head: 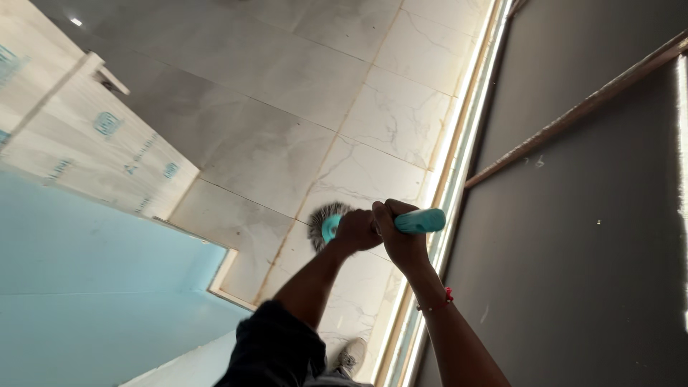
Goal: The person mops a tiled floor using a teal spin mop. They move the mop back and forth along the base of a wall and around a metal chair, cleaning the surface systematically.
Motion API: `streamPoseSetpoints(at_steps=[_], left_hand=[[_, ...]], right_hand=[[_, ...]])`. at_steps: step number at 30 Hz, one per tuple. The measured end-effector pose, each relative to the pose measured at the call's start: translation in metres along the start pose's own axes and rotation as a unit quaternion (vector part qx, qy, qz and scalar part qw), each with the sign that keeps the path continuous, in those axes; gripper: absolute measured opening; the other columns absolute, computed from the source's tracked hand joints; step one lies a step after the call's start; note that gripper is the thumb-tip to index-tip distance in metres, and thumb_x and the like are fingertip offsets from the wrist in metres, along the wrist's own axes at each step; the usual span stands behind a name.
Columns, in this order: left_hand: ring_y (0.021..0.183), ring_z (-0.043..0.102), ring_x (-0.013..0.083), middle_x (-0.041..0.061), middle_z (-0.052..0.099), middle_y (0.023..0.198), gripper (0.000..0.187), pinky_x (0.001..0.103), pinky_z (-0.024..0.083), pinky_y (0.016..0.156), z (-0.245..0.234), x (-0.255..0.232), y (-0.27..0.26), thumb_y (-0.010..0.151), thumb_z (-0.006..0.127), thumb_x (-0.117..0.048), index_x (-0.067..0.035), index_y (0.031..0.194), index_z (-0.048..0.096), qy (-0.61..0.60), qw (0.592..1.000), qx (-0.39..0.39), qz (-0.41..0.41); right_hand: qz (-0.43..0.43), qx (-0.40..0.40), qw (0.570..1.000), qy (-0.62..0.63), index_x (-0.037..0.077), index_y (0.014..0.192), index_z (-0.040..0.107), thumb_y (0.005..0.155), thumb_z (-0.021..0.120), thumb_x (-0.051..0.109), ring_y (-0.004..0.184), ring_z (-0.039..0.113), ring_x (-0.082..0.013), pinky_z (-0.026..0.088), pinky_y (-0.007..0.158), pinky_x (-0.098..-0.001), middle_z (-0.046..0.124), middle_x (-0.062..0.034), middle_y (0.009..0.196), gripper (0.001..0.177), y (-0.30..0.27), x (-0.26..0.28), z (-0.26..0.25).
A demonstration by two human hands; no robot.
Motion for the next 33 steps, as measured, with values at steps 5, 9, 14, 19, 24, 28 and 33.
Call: streamPoseSetpoints(at_steps=[5,9,14,19,24,28,33], left_hand=[[0.069,0.073,0.0291,0.010,0.072,0.070,0.033,0.044,0.059,0.068,0.006,-0.001,-0.034,0.080,0.065,-0.040,-0.009,0.069,0.071,0.022,0.995,0.033,-0.087],[0.074,0.072,0.0315,0.014,0.073,0.074,0.038,0.045,0.058,0.072,0.015,0.002,-0.059,0.083,0.065,-0.044,-0.008,0.076,0.071,0.016,0.993,0.040,-0.106],[0.074,0.072,0.0317,0.011,0.073,0.074,0.028,0.047,0.057,0.071,0.013,0.013,-0.065,0.080,0.066,-0.039,-0.011,0.076,0.072,0.052,0.999,-0.015,-0.003],[0.070,0.071,0.0304,0.009,0.072,0.072,0.033,0.045,0.056,0.065,-0.001,0.004,-0.067,0.086,0.064,-0.042,-0.012,0.073,0.066,0.088,0.995,0.036,0.004],[0.076,0.072,0.0297,0.009,0.074,0.080,0.022,0.045,0.056,0.066,-0.010,0.001,-0.059,0.082,0.063,-0.035,-0.014,0.083,0.066,0.088,0.989,0.117,-0.028],[0.092,0.072,0.0298,0.011,0.075,0.095,0.032,0.045,0.057,0.074,0.002,0.024,-0.062,0.087,0.058,-0.038,-0.009,0.091,0.071,0.008,0.994,0.107,0.018],[0.095,0.073,0.0299,0.011,0.076,0.098,0.037,0.046,0.059,0.078,-0.010,0.039,-0.090,0.087,0.058,-0.042,-0.008,0.093,0.071,-0.018,0.994,0.104,-0.036]], right_hand=[[0.096,0.016,0.994,0.057,0.007,0.061,0.049,0.102,0.065,0.022,0.049,0.040,-0.0062,0.035,0.046,-0.0265,0.044,0.0010,0.053,0.046,-0.006,-0.001,0.006],[0.135,0.031,0.986,0.096,0.007,0.060,0.052,0.101,0.062,0.026,0.047,0.043,-0.0072,0.040,0.048,-0.0270,0.048,0.0008,0.050,0.046,-0.015,0.001,0.003],[0.127,0.027,0.986,0.103,0.006,0.067,0.053,0.102,0.065,0.031,0.055,0.043,-0.0066,0.039,0.052,-0.0278,0.045,0.0018,0.058,0.045,-0.024,-0.004,0.003],[0.092,0.040,0.994,0.050,0.006,0.068,0.056,0.100,0.064,0.034,0.055,0.049,-0.0075,0.041,0.051,-0.0279,0.053,0.0006,0.057,0.044,-0.043,0.003,0.003],[-0.006,0.006,1.000,0.003,0.006,0.068,0.057,0.103,0.064,0.031,0.057,0.047,-0.0062,0.040,0.052,-0.0254,0.051,0.0014,0.058,0.043,-0.072,0.012,0.015],[-0.035,0.001,0.999,-0.007,0.005,0.067,0.054,0.101,0.067,0.025,0.055,0.042,-0.0064,0.035,0.050,-0.0260,0.045,0.0010,0.056,0.042,-0.082,0.003,0.047],[-0.009,0.019,1.000,-0.018,0.005,0.063,0.049,0.099,0.068,0.020,0.051,0.040,-0.0073,0.032,0.048,-0.0280,0.044,0.0013,0.053,0.044,-0.092,0.004,0.071]])
Point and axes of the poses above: each hand's wrist, its own y-axis towards the middle knuckle, its own z-axis out of the palm, x = y × z, the point moved 2 cm from there along y, towards the middle knuckle
